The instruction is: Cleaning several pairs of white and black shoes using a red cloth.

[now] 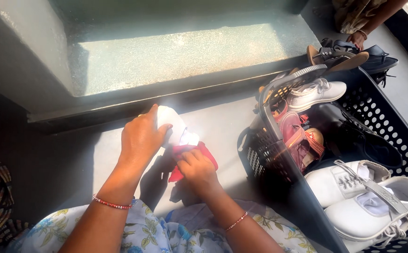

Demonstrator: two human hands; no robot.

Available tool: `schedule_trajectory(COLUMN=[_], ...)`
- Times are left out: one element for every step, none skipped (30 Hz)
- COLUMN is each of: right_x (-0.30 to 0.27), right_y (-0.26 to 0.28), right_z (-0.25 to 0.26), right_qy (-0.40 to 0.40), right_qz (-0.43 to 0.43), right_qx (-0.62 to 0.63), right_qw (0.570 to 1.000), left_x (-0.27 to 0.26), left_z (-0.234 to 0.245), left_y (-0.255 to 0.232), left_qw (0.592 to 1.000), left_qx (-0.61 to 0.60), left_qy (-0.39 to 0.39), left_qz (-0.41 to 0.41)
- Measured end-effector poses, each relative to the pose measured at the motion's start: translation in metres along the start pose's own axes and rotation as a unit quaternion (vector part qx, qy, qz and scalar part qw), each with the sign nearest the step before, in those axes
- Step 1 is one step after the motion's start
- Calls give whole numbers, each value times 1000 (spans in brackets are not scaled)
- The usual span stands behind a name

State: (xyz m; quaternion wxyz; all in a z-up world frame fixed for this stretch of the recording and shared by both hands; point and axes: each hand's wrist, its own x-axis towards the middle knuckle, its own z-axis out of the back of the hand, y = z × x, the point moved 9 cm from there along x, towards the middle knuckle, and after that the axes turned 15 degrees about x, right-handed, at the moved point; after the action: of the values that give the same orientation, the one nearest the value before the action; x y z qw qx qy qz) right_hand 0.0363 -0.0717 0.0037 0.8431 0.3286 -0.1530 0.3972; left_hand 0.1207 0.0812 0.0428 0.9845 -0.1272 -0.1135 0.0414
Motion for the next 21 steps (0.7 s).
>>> schedule_trajectory(right_x=[3, 6, 9, 6, 3, -1, -7, -13, -18, -18, -17, -16, -20, -24, -28, -31, -35, -41, -31, -21, -12], right_y=[2, 5, 9, 6, 3, 0, -5, -12, -19, -20, -22, -24, -28, -36, -44, -47, -55, -63, -53, -44, -35], right_z=[3, 5, 7, 3, -2, -7, -13, -18, -24, -22, -21, -19, -23, -28, -34, -38, -45, -53, -46, -35, -25], right_qy=[0, 2, 5, 4, 11, 19, 19, 24, 29, 30, 34, 37, 37, 44, 52, 52, 62, 74, 74, 58, 42], right_qz=[0, 3, 7, 8, 4, 0, 0, -9, -19, -19, -26, -33, -33, -56, -78, -78, -106, -134, -135, -141, -146], right_qx=[-1, 8, 17, 16, 13, 9, 9, -9, -26, -26, -10, 7, 7, 23, 40, 40, 52, 65, 65, 89, 113], right_qw=[1000, 1000, 1000, 1000, 1000, 1000, 1000, 1000, 999, 999, 999, 999, 999, 997, 995, 995, 991, 986, 986, 984, 982], left_x=[0, 0, 0, 0, -1, -3, -3, -2, -2, -2, -1, 0, -1, 0, 0, -1, -1, -2, -3, -3, -3], left_z=[2, 2, 2, 5, 5, 5, 0, 1, 2, 0, -4, -7, -7, -6, -6, -6, -6, -8, -5, -2, 0], left_y=[-1, -2, -2, -3, -2, -2, 1, 2, 3, 4, 6, 9, 9, 9, 9, 7, 7, 6, 5, 2, -1], left_qw=[1000, 1000, 1000, 1000, 999, 998, 998, 999, 1000, 1000, 999, 999, 999, 999, 999, 999, 999, 999, 999, 999, 999], left_qx=[0, 7, 14, 14, -4, -23, -23, -2, 20, 19, 23, 28, 28, 21, 15, 15, 8, 0, 0, -1, -1], left_qy=[0, 9, 19, 18, 33, 50, 50, 22, -6, -6, 3, 11, 11, 10, 9, 8, 13, 19, 19, 22, 25], left_qz=[0, 3, 6, 6, 19, 31, 31, 27, 23, 24, 31, 37, 36, 35, 34, 33, 35, 36, 35, 30, 24])
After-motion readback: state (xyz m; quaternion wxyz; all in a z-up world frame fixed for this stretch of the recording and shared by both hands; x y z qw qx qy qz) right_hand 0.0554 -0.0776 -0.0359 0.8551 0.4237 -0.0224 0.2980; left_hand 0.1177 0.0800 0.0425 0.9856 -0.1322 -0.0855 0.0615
